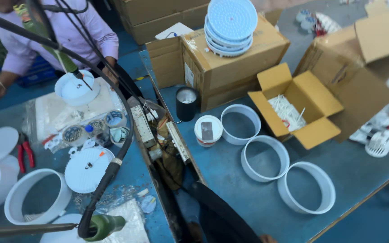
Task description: The person assembles LED light fixtures by attaching mounting brackets to circular LED panels using a power drill. They pick up panels, align brackets, and secure them with screws, then stack the completed units.
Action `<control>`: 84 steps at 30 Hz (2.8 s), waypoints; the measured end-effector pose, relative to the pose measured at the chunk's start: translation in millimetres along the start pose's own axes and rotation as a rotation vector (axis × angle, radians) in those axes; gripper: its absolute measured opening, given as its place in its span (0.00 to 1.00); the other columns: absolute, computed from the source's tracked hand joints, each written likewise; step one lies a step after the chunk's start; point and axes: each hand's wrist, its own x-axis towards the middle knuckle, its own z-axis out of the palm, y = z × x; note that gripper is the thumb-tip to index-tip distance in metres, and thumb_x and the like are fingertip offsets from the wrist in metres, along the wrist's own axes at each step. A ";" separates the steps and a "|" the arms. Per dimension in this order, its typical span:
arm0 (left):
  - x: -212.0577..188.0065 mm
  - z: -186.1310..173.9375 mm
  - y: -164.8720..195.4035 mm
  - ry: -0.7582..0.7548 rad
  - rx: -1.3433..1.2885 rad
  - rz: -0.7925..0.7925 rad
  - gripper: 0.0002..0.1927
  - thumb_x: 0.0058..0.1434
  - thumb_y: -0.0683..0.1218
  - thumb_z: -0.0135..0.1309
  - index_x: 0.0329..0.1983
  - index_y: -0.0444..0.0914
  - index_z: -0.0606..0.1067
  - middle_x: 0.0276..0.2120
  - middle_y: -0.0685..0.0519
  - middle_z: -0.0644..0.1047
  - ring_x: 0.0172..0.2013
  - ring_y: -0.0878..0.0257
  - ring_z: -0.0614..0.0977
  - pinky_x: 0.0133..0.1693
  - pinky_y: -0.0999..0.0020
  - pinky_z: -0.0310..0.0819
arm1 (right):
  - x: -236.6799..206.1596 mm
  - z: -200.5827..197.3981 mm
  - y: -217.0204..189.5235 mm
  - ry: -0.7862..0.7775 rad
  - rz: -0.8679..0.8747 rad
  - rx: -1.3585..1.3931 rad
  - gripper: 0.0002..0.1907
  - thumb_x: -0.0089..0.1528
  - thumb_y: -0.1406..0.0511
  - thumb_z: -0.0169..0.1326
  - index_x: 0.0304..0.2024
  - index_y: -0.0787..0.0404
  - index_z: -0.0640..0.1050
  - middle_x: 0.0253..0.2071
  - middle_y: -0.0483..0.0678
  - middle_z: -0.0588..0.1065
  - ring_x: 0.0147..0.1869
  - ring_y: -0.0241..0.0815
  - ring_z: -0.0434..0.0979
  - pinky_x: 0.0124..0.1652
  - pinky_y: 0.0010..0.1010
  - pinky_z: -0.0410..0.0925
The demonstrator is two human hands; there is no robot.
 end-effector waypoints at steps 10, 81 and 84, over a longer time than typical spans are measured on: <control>-81.1 -15.0 -14.0 0.319 -0.156 -0.188 0.48 0.39 0.50 0.69 0.67 0.41 0.66 0.62 0.45 0.72 0.65 0.49 0.71 0.56 0.46 0.75 | 217.6 -126.6 -299.1 0.186 -0.766 0.440 0.14 0.74 0.57 0.46 0.49 0.62 0.72 0.34 0.47 0.74 0.32 0.35 0.74 0.32 0.24 0.69; 196.2 117.9 301.1 -0.119 -1.410 -0.019 0.34 0.72 0.65 0.38 0.66 0.36 0.71 0.57 0.53 0.76 0.58 0.64 0.75 0.59 0.72 0.68 | 77.7 -61.2 -116.8 -0.441 -0.119 1.075 0.39 0.54 0.73 0.50 0.70 0.70 0.61 0.61 0.59 0.72 0.63 0.53 0.74 0.62 0.46 0.68; 194.2 128.3 289.0 -0.084 -1.502 -0.038 0.33 0.79 0.65 0.39 0.59 0.30 0.75 0.48 0.48 0.77 0.48 0.61 0.76 0.52 0.67 0.71 | 72.7 -42.2 -126.1 -0.456 -0.048 1.035 0.39 0.54 0.73 0.50 0.69 0.67 0.60 0.59 0.57 0.73 0.59 0.53 0.76 0.59 0.46 0.71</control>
